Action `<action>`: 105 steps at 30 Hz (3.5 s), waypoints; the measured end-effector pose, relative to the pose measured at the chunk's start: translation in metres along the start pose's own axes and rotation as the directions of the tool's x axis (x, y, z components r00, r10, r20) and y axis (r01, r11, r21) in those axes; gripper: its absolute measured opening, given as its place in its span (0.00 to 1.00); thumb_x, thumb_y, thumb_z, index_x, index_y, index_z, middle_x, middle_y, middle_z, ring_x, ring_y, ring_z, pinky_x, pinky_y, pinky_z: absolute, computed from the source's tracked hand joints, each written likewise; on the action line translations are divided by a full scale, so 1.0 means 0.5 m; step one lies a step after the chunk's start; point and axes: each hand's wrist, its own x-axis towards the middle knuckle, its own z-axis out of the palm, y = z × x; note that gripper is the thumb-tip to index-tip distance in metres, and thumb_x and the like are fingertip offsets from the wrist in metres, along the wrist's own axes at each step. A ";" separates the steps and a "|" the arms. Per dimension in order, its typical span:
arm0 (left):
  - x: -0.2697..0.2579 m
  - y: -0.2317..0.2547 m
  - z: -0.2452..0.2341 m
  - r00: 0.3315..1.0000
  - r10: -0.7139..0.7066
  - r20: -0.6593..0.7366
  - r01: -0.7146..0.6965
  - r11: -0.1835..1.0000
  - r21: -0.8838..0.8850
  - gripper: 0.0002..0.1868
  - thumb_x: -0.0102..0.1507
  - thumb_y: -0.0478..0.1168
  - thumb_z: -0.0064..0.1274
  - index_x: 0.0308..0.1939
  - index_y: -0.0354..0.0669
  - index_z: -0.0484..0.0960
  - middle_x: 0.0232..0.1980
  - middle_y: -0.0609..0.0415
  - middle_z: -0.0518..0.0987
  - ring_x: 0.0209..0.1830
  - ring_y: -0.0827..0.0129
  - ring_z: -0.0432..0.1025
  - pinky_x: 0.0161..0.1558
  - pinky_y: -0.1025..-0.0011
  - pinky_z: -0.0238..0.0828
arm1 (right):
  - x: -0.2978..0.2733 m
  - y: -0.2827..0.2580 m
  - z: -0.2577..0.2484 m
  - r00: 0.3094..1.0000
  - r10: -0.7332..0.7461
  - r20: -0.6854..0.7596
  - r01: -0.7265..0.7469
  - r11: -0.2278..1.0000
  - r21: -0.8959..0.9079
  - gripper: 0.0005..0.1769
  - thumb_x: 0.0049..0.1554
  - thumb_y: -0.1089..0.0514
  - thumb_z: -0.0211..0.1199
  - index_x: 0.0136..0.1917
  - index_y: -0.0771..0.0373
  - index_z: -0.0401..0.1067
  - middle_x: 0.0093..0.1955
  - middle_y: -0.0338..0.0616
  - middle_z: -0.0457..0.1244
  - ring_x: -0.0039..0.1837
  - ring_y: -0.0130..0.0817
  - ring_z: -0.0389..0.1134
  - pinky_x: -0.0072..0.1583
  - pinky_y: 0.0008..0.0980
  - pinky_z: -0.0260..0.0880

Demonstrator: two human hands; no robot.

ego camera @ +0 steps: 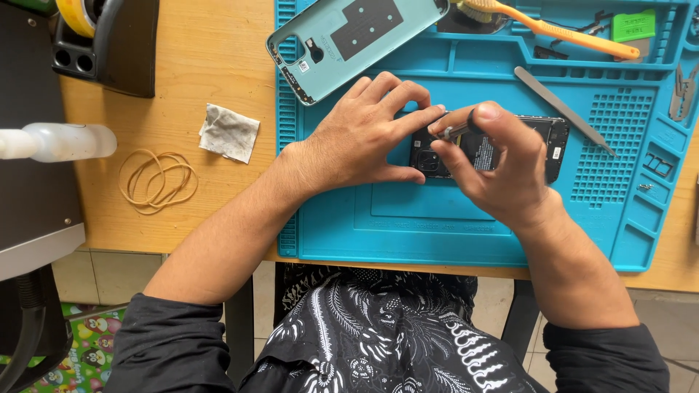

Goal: The person uses a screwdriver to remove screws from the internal frame of a disassembled smartphone. They then use their fingers to lift and disconnect a small ribbon cable from the motherboard before continuing to unscrew additional components.

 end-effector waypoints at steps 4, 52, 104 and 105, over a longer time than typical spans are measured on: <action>0.000 0.014 -0.001 0.999 -0.020 0.032 0.018 0.998 0.058 0.52 0.51 0.77 0.68 0.68 0.49 0.73 0.59 0.55 0.72 0.53 0.59 0.65 0.48 0.62 0.66 | 0.018 -0.056 -0.069 0.969 0.097 -0.227 -0.100 0.995 0.000 0.10 0.72 0.71 0.54 0.60 0.71 0.54 0.49 0.68 0.67 0.46 0.52 0.73 0.68 0.54 0.65; -0.096 0.179 -0.027 0.936 -0.352 -0.008 0.352 0.935 0.040 0.33 0.66 0.56 0.60 0.70 0.48 0.73 0.68 0.50 0.70 0.65 0.55 0.64 0.65 0.53 0.57 | -0.419 0.027 -0.240 0.588 0.206 -0.782 -0.376 0.926 -0.039 0.49 0.87 0.81 0.57 0.87 0.27 0.40 0.69 0.86 0.64 0.60 0.75 0.74 0.66 0.69 0.85; -0.105 0.170 -0.026 0.944 -0.330 -0.020 0.331 0.943 0.028 0.32 0.66 0.59 0.61 0.69 0.49 0.73 0.68 0.50 0.70 0.67 0.56 0.65 0.65 0.56 0.57 | -0.264 -0.106 -0.136 0.917 0.369 -0.153 -0.399 0.824 -0.402 0.08 0.72 0.65 0.56 0.61 0.73 0.70 0.57 0.56 0.70 0.60 0.52 0.69 0.65 0.46 0.69; -0.106 0.170 -0.025 0.943 -0.332 -0.021 0.333 0.943 0.027 0.32 0.66 0.59 0.61 0.69 0.49 0.73 0.68 0.50 0.70 0.67 0.56 0.65 0.65 0.56 0.57 | -0.264 -0.111 -0.137 0.917 0.369 -0.151 -0.398 0.825 -0.402 0.08 0.72 0.65 0.56 0.61 0.73 0.70 0.57 0.56 0.70 0.60 0.52 0.69 0.65 0.46 0.69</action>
